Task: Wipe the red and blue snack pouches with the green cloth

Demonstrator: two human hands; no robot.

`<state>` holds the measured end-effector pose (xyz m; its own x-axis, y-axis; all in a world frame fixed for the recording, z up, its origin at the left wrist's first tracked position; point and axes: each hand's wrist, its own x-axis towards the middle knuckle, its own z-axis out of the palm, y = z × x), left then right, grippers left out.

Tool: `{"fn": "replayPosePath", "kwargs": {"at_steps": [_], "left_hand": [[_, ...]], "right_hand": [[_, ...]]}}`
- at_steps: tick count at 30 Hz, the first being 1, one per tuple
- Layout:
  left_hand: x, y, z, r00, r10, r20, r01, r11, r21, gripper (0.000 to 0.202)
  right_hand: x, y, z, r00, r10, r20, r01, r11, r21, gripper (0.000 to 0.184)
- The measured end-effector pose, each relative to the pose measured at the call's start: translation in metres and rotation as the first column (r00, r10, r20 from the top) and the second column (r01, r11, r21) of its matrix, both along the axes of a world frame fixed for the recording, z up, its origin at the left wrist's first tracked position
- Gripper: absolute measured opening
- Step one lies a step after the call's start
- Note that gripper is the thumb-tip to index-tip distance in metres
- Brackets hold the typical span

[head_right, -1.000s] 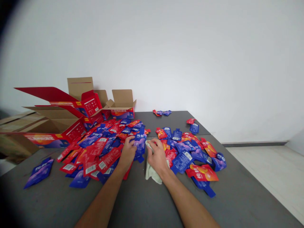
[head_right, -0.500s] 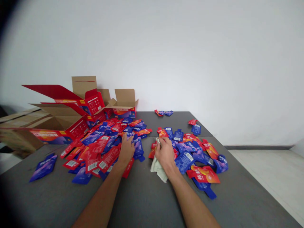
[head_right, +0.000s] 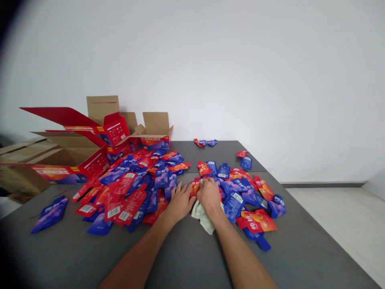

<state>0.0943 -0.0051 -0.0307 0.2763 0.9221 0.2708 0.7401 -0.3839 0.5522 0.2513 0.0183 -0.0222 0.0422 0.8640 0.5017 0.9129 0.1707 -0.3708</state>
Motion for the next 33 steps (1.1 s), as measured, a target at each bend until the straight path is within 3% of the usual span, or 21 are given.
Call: {"fn": "replayPosePath", "kwargs": {"at_steps": [5, 9, 11, 14, 17, 20, 22, 27, 30, 33], "left_hand": [[0.005, 0.003, -0.009, 0.992, -0.106, 0.071, 0.109, 0.993, -0.042, 0.057], [0.003, 0.012, -0.011, 0.946, -0.076, 0.315, 0.088, 0.996, -0.026, 0.072], [0.0, 0.016, -0.009, 0.877, -0.001, 0.48, 0.023, 0.999, -0.039, 0.074], [-0.006, 0.021, -0.004, 0.719, 0.161, 0.676, -0.058, 0.983, -0.172, 0.071], [-0.014, 0.024, 0.001, 0.557, 0.223, 0.8, 0.006, 0.962, -0.272, 0.057], [-0.018, 0.023, 0.005, 0.417, 0.21, 0.884, 0.083, 0.96, -0.267, 0.039], [-0.019, 0.022, 0.008, 0.345, 0.232, 0.909, 0.07, 0.96, -0.272, 0.037], [-0.019, 0.021, 0.011, 0.267, 0.263, 0.927, 0.031, 0.959, -0.281, 0.037], [-0.021, 0.02, 0.013, 0.236, 0.258, 0.937, 0.104, 0.952, -0.288, 0.035], [-0.024, 0.015, 0.02, 0.217, 0.207, 0.954, 0.249, 0.933, -0.259, 0.038]], "right_hand": [[-0.01, -0.004, -0.002, 0.999, 0.032, 0.01, -0.032, 0.999, -0.043, 0.015], [-0.016, -0.005, 0.0, 0.997, 0.061, -0.04, -0.063, 0.997, -0.036, 0.015], [-0.019, -0.006, 0.002, 0.991, 0.102, -0.09, -0.103, 0.995, -0.005, 0.016], [-0.024, -0.009, 0.008, 0.96, 0.215, -0.18, -0.203, 0.975, 0.087, 0.018], [-0.03, -0.013, 0.014, 0.915, 0.313, -0.255, -0.277, 0.946, 0.166, 0.021], [-0.035, -0.017, 0.015, 0.881, 0.372, -0.293, -0.323, 0.924, 0.204, 0.024], [-0.038, -0.019, 0.014, 0.865, 0.402, -0.302, -0.342, 0.911, 0.232, 0.025], [-0.045, -0.028, 0.016, 0.822, 0.503, -0.267, -0.437, 0.858, 0.269, 0.029], [-0.048, -0.033, 0.018, 0.811, 0.534, -0.239, -0.478, 0.84, 0.257, 0.032], [-0.047, -0.032, 0.019, 0.831, 0.509, -0.223, -0.444, 0.85, 0.283, 0.033]]}}
